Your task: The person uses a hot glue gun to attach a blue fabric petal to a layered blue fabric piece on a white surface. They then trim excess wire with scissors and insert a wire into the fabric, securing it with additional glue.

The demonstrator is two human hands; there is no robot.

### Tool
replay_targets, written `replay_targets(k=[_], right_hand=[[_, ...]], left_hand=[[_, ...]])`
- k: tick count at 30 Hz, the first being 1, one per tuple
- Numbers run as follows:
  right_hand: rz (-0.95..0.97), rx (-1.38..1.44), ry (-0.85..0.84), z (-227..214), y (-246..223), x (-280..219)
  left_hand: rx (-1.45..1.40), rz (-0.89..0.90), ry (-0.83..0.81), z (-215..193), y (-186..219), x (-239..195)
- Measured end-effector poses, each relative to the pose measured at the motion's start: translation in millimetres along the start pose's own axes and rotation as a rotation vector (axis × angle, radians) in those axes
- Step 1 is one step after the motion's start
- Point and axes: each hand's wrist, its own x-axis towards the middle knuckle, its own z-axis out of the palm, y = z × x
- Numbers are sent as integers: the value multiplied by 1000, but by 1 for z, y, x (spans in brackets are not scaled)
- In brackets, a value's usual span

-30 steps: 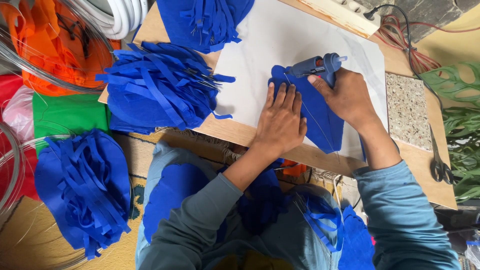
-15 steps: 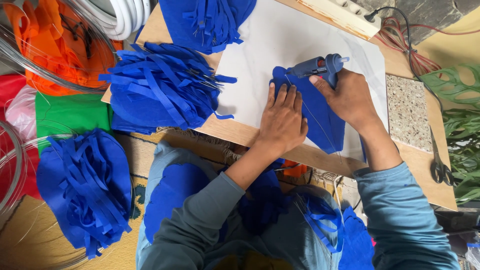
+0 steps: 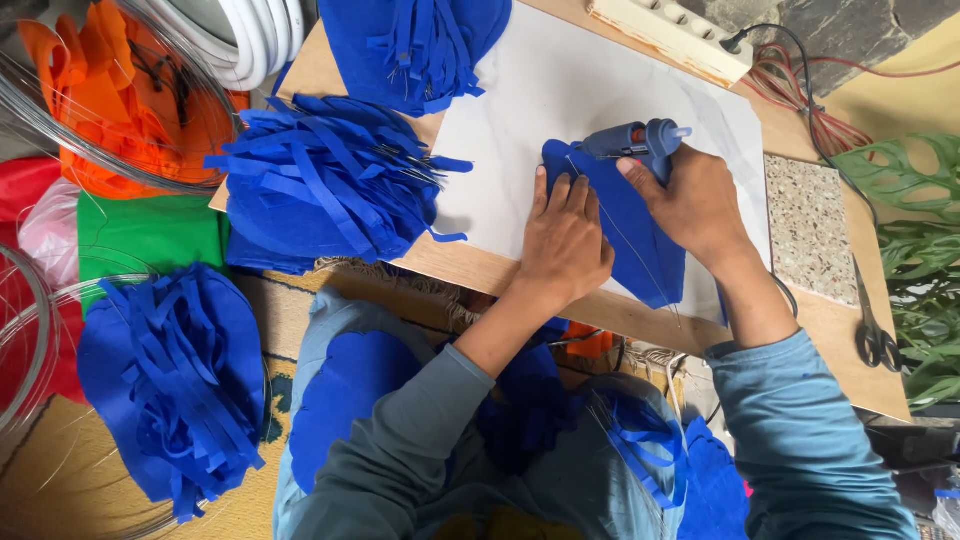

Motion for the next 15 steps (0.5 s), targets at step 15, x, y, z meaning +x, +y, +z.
replay_targets(k=[15], right_hand=[[-30,-55,-18,2,-1,-3]], left_hand=[[-6,5,-13,-5,-1,-2]])
